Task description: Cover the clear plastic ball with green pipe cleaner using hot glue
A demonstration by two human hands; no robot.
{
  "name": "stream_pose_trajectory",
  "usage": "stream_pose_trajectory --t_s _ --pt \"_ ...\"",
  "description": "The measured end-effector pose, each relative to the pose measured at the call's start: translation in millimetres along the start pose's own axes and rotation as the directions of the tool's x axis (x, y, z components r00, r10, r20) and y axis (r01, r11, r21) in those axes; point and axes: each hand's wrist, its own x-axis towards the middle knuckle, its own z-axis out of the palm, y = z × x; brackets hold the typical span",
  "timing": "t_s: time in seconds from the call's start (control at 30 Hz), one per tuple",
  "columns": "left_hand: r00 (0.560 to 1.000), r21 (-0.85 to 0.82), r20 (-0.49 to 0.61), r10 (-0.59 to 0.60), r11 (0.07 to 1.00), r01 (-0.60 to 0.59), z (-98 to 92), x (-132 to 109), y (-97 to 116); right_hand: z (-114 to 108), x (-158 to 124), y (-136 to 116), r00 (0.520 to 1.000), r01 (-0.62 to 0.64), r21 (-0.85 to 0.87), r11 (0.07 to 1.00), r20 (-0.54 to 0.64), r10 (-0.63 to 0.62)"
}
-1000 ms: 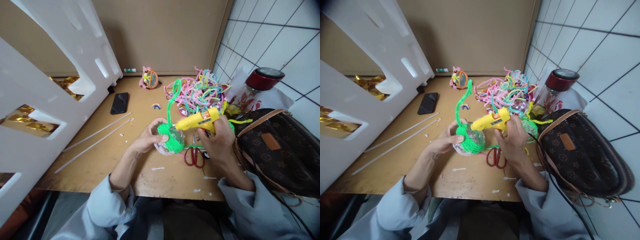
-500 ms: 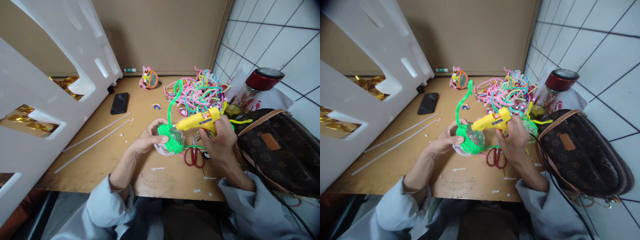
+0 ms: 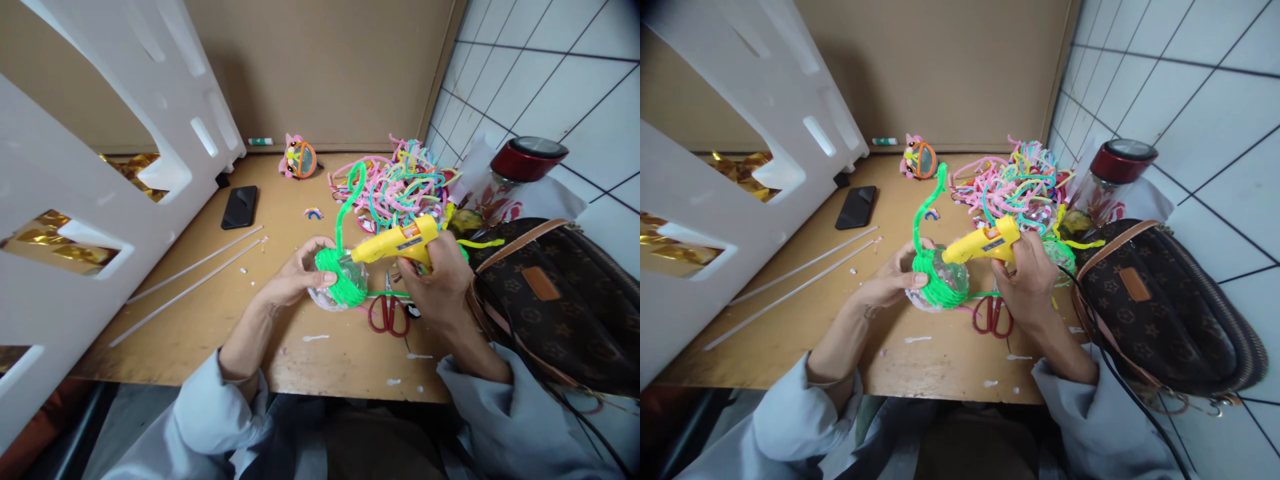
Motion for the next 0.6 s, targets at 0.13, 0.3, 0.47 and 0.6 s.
stream_pose_trajectory --t_s 0.13,0.3,0.47,0.6 --pt "1.000 0.010 -0.011 -0.011 1.000 0.011 -0.6 -0.2 -0.2 2.1 -0.3 1.9 0.995 0.064 0.034 0.997 -0.080 -0.061" --pt "1.000 0.011 -0.004 -0.010 1.000 0.010 0.6 0.0 0.1 2.9 0.0 2.8 0.990 0.100 0.051 0.994 -0.101 -0.095" --pt "1.000 0.018 0.010 -0.021 1.000 0.020 1.9 0.3 0.4 2.9 0.0 3.2 0.993 0.082 0.051 0.995 -0.086 -0.078" --pt "0.999 0.033 0.021 -0.024 0.999 0.023 1.3 0.5 -0.1 3.4 0.4 3.0 0.992 0.091 0.063 0.994 -0.095 -0.085"
